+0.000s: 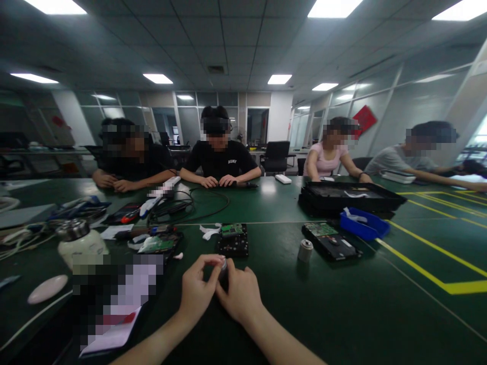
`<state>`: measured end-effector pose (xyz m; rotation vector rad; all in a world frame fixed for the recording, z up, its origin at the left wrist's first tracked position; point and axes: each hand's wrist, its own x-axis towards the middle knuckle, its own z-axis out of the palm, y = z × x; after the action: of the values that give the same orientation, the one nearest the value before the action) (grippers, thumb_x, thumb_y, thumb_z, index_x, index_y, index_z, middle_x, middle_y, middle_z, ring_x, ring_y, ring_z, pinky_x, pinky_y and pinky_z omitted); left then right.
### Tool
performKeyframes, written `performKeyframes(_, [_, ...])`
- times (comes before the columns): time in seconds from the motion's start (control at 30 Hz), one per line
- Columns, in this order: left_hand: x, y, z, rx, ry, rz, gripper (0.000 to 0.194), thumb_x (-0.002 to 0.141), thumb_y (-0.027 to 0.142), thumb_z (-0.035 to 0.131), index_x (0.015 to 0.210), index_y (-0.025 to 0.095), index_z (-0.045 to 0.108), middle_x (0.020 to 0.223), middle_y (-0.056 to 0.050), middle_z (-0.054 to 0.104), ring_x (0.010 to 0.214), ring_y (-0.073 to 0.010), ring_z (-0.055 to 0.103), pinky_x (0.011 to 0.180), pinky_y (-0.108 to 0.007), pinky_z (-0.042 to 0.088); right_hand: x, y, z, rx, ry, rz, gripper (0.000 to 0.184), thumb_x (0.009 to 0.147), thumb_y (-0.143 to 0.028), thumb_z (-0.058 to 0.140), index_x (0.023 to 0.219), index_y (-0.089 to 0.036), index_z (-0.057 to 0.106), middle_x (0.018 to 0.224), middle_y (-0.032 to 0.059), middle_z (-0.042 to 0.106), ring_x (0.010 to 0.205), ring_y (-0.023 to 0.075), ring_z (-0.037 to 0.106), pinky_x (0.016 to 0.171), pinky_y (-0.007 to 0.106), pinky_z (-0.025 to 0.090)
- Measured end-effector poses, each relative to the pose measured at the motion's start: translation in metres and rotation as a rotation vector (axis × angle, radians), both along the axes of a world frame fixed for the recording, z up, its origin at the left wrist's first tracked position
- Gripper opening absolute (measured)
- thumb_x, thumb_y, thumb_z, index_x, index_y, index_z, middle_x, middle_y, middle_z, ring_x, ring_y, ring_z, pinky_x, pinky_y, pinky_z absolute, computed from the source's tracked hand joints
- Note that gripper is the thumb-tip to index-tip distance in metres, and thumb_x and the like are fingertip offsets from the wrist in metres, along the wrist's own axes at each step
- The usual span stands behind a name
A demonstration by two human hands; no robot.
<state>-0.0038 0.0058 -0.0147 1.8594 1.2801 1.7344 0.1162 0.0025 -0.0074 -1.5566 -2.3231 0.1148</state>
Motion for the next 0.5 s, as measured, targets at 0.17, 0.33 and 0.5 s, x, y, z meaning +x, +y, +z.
performKeyframes(0.17, [0.002,-0.0032,0.0003,0.008,0.042,0.047,0.009,0.081,0.021,0.053,0.084,0.02,0.061,0.082,-0.001,0.067,0.076,-0.0148,0.064,0.071,-0.025,0.051,0.0011,0.0003,-0.0015,0.012,0.029,0.035,0.034,0.086,-0.033,0.044,0.115,-0.016,0.044,0.082,0.0053,0.069,0.073,0.0213,0.063,0.07,0.029,0.033])
performKeyframes(0.33, [0.001,-0.0046,-0.0004,0.051,0.04,0.074,0.008,0.082,0.021,0.053,0.087,0.02,0.059,0.085,-0.002,0.067,0.078,-0.0143,0.064,0.071,-0.025,0.051,0.0006,0.001,-0.0022,0.018,0.017,0.022,0.031,0.087,-0.035,0.043,0.112,-0.016,0.044,0.076,0.0043,0.069,0.07,0.0214,0.063,0.068,0.029,0.032])
performKeyframes(0.5, [0.0006,-0.0033,0.002,0.032,0.069,0.121,0.007,0.08,0.022,0.056,0.085,0.02,0.06,0.081,-0.001,0.066,0.073,-0.0141,0.063,0.068,-0.025,0.05,-0.0001,0.0004,-0.0013,0.028,0.018,0.019,0.026,0.088,-0.035,0.042,0.107,-0.018,0.045,0.076,0.0034,0.068,0.068,0.0207,0.063,0.067,0.028,0.031])
